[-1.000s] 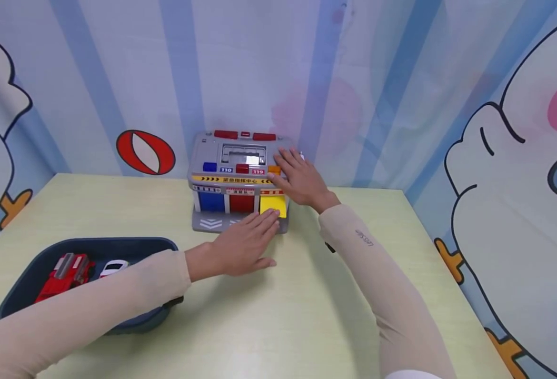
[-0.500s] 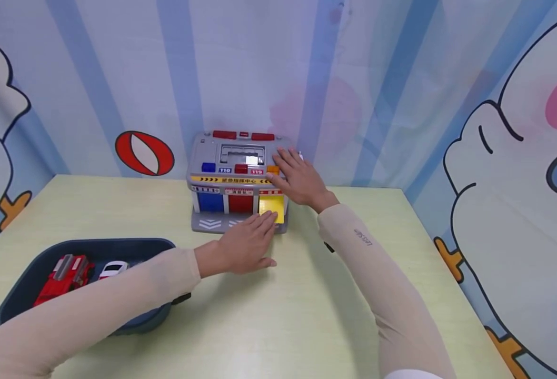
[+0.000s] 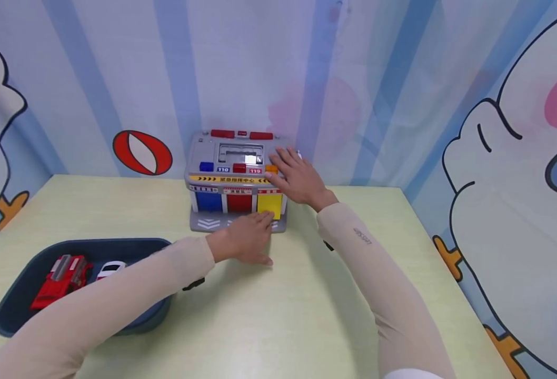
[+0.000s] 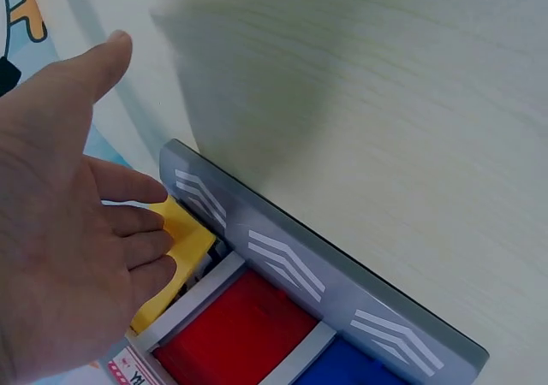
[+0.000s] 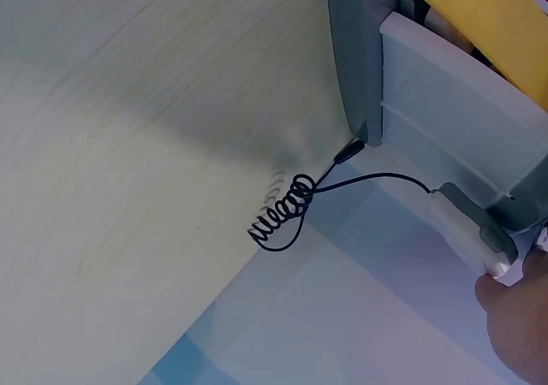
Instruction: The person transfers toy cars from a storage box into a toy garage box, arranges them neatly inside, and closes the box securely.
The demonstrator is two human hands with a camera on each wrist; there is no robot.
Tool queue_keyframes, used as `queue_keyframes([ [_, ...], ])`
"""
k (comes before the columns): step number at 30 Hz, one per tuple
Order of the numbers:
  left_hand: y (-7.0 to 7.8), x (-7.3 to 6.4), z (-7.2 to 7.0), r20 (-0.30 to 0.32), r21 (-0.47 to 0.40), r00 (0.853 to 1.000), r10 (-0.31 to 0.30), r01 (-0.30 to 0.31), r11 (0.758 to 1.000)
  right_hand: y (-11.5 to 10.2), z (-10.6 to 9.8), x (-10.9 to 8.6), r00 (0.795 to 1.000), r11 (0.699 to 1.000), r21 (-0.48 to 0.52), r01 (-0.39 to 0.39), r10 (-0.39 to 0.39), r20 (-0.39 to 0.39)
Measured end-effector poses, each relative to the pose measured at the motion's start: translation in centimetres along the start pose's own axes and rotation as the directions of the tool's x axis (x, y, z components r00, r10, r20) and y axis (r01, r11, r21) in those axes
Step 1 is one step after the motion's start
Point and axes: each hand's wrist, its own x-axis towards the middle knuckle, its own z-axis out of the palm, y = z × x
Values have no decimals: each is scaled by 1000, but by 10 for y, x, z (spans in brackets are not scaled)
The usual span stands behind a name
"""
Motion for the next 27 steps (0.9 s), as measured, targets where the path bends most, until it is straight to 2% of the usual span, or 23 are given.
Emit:
queue_keyframes([
  [13, -7, 8, 2, 38, 1, 999, 0, 0, 1000, -2, -1, 1, 1000, 999, 33, -22, 21, 17],
  [21, -8, 10, 1, 26, -82, 1000, -4, 6, 997, 3, -2, 1, 1000, 999, 42, 2, -2, 1],
  [27, -13, 10, 1, 47, -73, 999, 4, 0, 997, 4, -3, 2, 999, 999, 40, 30, -31, 8],
])
